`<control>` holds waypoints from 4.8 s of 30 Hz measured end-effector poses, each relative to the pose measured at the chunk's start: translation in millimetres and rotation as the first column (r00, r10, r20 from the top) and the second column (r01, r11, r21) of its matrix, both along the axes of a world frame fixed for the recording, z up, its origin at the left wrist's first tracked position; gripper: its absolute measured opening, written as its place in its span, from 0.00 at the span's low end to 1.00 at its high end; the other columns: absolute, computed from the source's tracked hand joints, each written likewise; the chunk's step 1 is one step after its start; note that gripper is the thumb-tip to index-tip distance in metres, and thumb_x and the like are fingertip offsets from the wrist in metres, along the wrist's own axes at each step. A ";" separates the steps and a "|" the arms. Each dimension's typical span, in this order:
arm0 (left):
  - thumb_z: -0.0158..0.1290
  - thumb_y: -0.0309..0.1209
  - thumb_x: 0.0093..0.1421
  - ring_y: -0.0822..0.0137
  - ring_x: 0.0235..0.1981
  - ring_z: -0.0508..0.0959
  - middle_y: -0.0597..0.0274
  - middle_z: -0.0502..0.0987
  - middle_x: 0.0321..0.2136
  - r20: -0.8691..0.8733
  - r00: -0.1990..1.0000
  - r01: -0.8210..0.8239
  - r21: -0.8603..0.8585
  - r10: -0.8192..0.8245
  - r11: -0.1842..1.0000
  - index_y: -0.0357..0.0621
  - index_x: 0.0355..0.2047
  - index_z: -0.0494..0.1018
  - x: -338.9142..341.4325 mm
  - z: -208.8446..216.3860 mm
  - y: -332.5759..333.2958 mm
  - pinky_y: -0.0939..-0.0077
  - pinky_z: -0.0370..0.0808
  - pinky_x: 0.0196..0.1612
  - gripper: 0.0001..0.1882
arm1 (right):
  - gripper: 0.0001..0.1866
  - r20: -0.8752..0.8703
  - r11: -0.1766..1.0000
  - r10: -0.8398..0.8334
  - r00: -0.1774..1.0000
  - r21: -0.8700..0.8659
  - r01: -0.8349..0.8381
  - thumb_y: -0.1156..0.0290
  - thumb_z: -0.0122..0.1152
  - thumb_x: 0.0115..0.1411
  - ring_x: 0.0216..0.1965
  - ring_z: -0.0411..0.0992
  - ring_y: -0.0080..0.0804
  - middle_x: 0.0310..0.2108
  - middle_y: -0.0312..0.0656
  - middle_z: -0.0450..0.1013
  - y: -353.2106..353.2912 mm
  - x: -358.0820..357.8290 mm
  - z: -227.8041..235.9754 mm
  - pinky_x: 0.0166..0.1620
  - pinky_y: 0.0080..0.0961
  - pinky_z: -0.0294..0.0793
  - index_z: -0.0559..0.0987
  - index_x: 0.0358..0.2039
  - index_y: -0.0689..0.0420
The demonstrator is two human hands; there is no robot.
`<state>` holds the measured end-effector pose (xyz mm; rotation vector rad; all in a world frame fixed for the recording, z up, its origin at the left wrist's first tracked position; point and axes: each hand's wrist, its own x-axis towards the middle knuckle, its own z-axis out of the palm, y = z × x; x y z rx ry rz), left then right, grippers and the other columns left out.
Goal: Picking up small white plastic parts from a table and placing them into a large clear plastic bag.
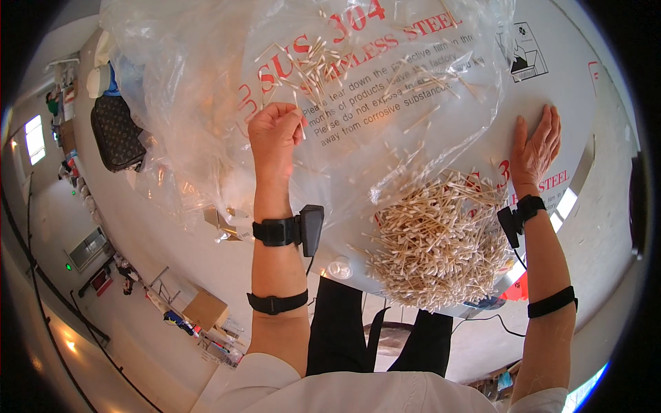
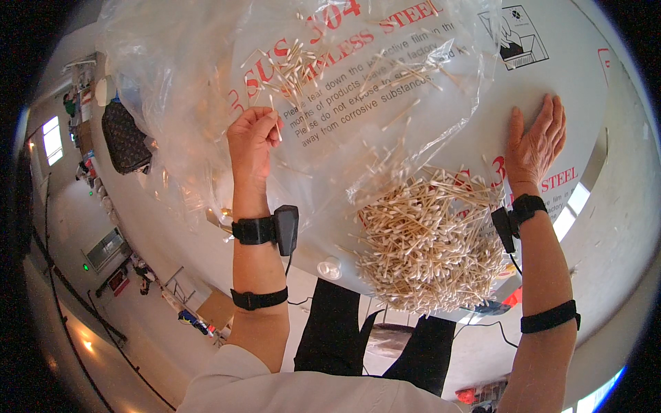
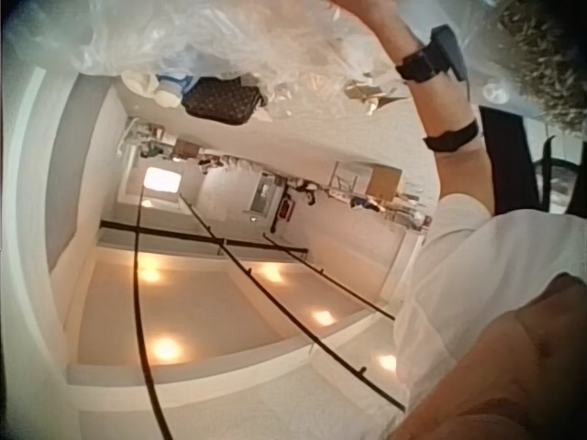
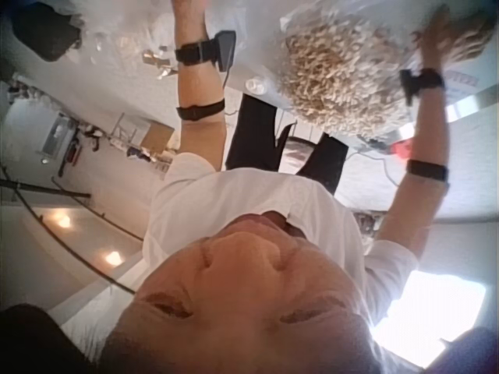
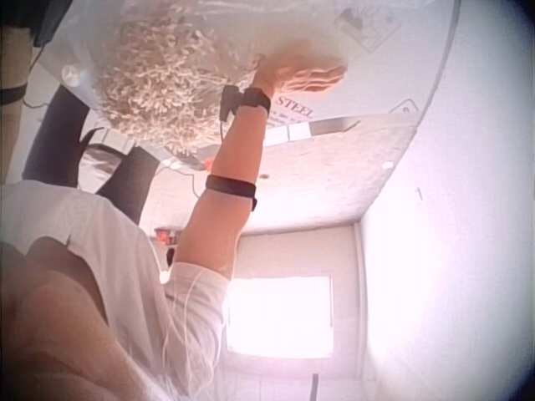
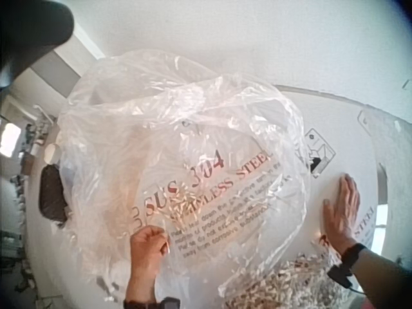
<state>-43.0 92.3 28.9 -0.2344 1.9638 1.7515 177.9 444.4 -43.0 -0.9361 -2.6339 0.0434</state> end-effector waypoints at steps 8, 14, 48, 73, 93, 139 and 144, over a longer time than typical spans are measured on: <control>0.55 0.17 0.50 0.77 0.15 0.70 0.64 0.74 0.17 -0.011 1.000 0.023 -0.153 -0.025 0.988 0.33 0.26 0.73 10.6 -11.3 14.8 0.84 0.65 0.18 0.03 | 0.34 -0.002 1.000 0.006 1.000 0.013 -0.006 0.46 0.44 0.62 0.66 0.49 0.41 0.64 0.44 0.53 0.6 0.6 -1.1 0.66 0.38 0.43 0.57 0.62 0.54; 0.56 0.21 0.49 0.74 0.19 0.74 0.62 0.77 0.18 -0.296 0.903 0.040 -0.665 -0.312 0.746 0.33 0.24 0.74 13.7 -30.0 24.0 0.82 0.70 0.25 0.03 | 0.34 0.001 1.000 0.000 1.000 0.007 0.000 0.46 0.44 0.62 0.66 0.49 0.41 0.64 0.44 0.53 -0.3 -0.6 -0.8 0.66 0.38 0.43 0.58 0.62 0.55; 0.52 0.21 0.59 0.79 0.18 0.66 0.63 0.75 0.27 -0.166 0.986 0.057 0.223 -0.020 0.973 0.35 0.29 0.71 27.5 24.9 29.5 0.86 0.61 0.19 0.02 | 0.33 0.023 1.000 -0.011 1.000 0.009 0.011 0.48 0.46 0.62 0.66 0.47 0.40 0.64 0.44 0.53 -0.8 -0.3 2.1 0.67 0.38 0.42 0.57 0.62 0.54; 0.59 0.22 0.54 0.80 0.16 0.67 0.67 0.73 0.18 -0.096 0.983 -0.149 0.067 0.155 0.987 0.37 0.26 0.73 31.5 29.6 29.5 0.87 0.60 0.16 0.04 | 0.33 0.001 1.000 -0.001 1.000 0.000 0.001 0.48 0.45 0.63 0.66 0.48 0.40 0.64 0.44 0.53 -2.6 -1.7 3.0 0.67 0.38 0.42 0.58 0.62 0.55; 0.54 0.22 0.58 0.77 0.17 0.68 0.65 0.72 0.21 -0.054 0.985 -0.151 0.165 0.162 0.975 0.37 0.27 0.70 40.3 41.7 37.6 0.84 0.64 0.20 0.05 | 0.33 0.018 1.000 -0.030 0.999 -0.009 0.030 0.49 0.46 0.62 0.66 0.48 0.39 0.64 0.43 0.54 -0.3 -0.8 2.8 0.67 0.38 0.42 0.58 0.62 0.55; 0.55 0.14 0.43 0.60 0.27 0.74 0.54 0.73 0.34 -0.715 0.043 0.016 -0.698 -0.697 0.716 0.34 0.35 0.72 49.0 50.4 52.2 0.72 0.73 0.26 0.16 | 0.33 0.042 0.996 -0.053 0.998 -0.073 0.056 0.51 0.47 0.61 0.67 0.46 0.42 0.64 0.45 0.51 -7.2 -4.2 11.3 0.67 0.41 0.40 0.57 0.62 0.55; 0.55 0.15 0.43 0.59 0.27 0.74 0.54 0.74 0.33 -0.698 0.040 0.017 -0.715 -0.715 0.699 0.34 0.35 0.71 49.2 51.4 51.0 0.72 0.73 0.27 0.16 | 0.33 0.041 0.995 -0.052 0.998 -0.083 0.056 0.51 0.47 0.61 0.67 0.46 0.42 0.64 0.45 0.51 -8.5 -5.0 11.3 0.67 0.40 0.40 0.57 0.62 0.55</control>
